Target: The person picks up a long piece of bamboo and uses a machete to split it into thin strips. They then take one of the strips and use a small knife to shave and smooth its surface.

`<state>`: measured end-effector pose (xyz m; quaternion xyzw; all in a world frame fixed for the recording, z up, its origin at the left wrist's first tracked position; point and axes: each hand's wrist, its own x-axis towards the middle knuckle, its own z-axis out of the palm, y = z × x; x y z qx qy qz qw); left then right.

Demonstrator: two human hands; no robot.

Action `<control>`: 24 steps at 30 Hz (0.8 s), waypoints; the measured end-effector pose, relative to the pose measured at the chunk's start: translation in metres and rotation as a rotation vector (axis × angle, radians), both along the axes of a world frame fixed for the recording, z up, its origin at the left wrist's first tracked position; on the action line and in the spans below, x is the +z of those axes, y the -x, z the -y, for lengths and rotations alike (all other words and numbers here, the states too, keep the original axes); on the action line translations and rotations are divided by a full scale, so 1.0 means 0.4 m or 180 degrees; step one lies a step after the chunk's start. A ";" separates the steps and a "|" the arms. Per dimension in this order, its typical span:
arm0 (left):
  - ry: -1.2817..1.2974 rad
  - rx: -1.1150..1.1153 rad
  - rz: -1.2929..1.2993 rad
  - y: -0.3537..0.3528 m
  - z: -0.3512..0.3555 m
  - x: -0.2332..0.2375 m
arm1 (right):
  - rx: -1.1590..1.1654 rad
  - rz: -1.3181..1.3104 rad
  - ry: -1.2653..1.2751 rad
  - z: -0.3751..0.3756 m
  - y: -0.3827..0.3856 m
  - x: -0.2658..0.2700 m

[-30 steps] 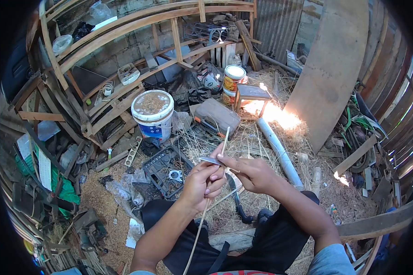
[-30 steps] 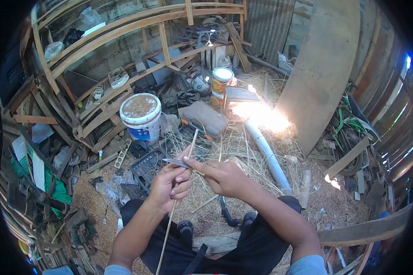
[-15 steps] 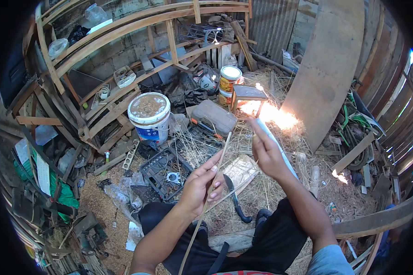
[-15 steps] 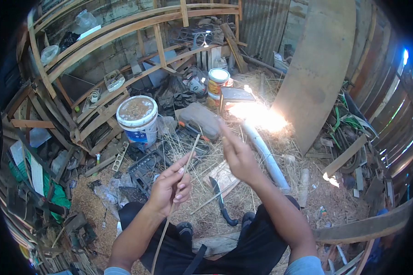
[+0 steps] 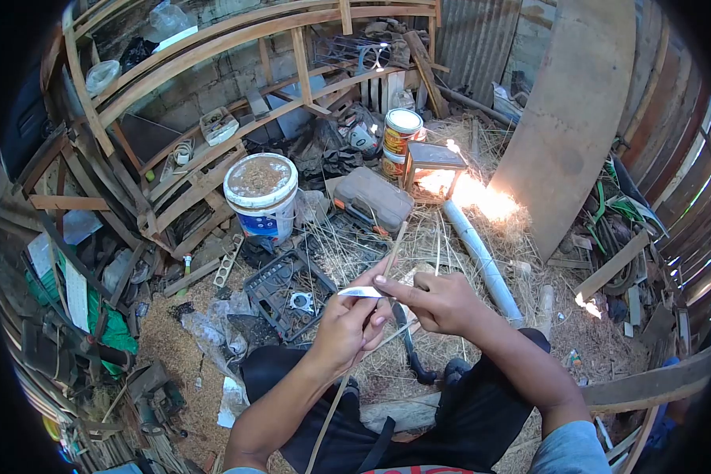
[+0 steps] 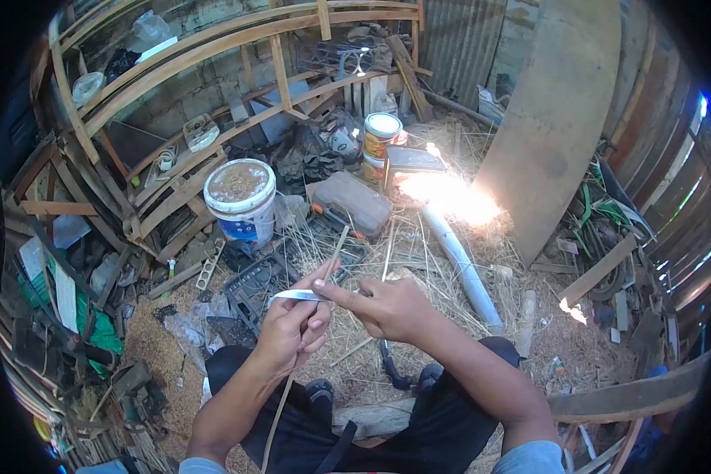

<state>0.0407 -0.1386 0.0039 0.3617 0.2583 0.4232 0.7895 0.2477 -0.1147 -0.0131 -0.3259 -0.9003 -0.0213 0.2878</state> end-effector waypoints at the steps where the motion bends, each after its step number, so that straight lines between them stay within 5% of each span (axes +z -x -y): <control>1: 0.0021 0.0045 0.0034 -0.003 0.000 -0.001 | -0.0076 0.0043 -0.0112 -0.003 -0.003 0.001; 4: 0.0120 0.0137 -0.0026 -0.011 0.006 0.015 | -0.0315 0.0046 -0.0328 -0.018 -0.012 -0.012; 6: 0.0171 -0.0066 -0.0067 -0.016 0.030 0.021 | -0.1109 -0.0952 -0.0534 -0.150 -0.091 -0.084; 8: 0.0180 -0.0553 -0.0063 -0.021 0.071 0.006 | -0.2287 -0.1364 0.0815 -0.144 -0.172 0.056; 10: 0.0244 -0.0305 0.0112 -0.014 0.030 0.000 | -0.1862 -0.1434 0.0363 -0.145 -0.164 0.012; 13: 0.0545 -0.0002 0.0498 0.009 -0.019 -0.006 | -0.0829 -0.1683 0.1356 -0.048 -0.057 0.023; 16: 0.0794 -0.0169 0.0994 0.021 -0.030 -0.015 | 0.0259 -0.1308 0.1034 0.000 0.020 -0.014; 24: 0.0842 -0.0331 0.1190 0.020 0.001 -0.005 | 0.0280 -0.0139 0.0273 0.019 0.018 0.008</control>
